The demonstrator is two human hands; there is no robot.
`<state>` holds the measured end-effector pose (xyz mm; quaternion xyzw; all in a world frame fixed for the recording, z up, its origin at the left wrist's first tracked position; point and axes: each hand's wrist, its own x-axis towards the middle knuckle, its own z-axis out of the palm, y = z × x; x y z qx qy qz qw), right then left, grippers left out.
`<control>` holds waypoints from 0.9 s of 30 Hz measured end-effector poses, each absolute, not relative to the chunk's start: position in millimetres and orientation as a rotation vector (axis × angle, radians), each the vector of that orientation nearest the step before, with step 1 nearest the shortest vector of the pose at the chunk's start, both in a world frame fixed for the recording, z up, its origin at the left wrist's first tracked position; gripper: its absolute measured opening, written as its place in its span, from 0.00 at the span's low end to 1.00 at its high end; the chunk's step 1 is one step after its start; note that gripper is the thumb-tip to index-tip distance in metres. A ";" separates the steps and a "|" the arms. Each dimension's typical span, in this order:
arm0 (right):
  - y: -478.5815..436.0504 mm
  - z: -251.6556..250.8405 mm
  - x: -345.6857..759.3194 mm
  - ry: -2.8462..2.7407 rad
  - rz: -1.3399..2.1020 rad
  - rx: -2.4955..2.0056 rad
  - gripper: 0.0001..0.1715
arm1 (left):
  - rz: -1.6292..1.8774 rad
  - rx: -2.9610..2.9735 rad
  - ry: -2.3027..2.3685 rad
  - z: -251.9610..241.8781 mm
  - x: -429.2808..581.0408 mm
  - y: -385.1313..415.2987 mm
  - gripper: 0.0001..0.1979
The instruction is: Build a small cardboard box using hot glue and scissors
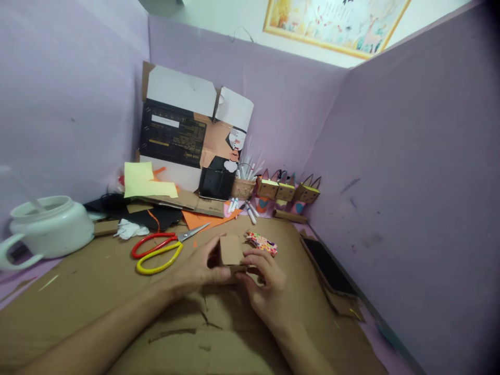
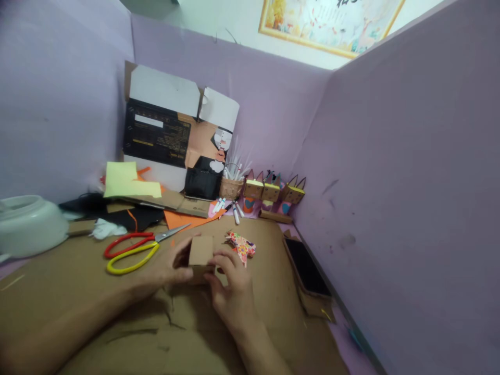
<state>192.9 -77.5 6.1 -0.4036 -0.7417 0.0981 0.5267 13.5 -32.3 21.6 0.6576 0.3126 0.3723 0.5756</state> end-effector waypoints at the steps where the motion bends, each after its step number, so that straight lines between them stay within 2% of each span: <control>1: -76.5 4.3 192.8 -1.765 0.267 -0.963 0.13 | 0.883 1.497 0.749 21.9 10.3 -29.2 0.42; 3: -74.3 -0.3 191.7 -1.689 0.374 -0.950 0.13 | 0.886 1.485 0.863 22.9 4.6 -23.4 0.38; 7: -70.7 -7.4 189.0 -1.398 0.620 -1.038 0.12 | 0.798 1.762 0.991 25.4 -2.3 -17.3 0.43; 10: -70.9 -5.8 187.8 -1.355 0.683 -1.140 0.11 | 0.793 1.897 0.974 27.1 -3.2 -17.6 0.42; 17: -72.4 -1.5 183.2 -1.405 0.828 -1.065 0.33 | 0.853 1.884 1.192 30.6 8.0 -30.5 0.35; 22: -72.5 1.9 183.1 -1.413 0.762 -1.128 0.29 | 0.811 1.771 0.938 28.6 10.9 -35.0 0.30; 27: -74.4 5.8 182.0 -1.450 0.818 -1.078 0.21 | 0.862 1.719 0.936 21.0 11.5 -30.0 0.30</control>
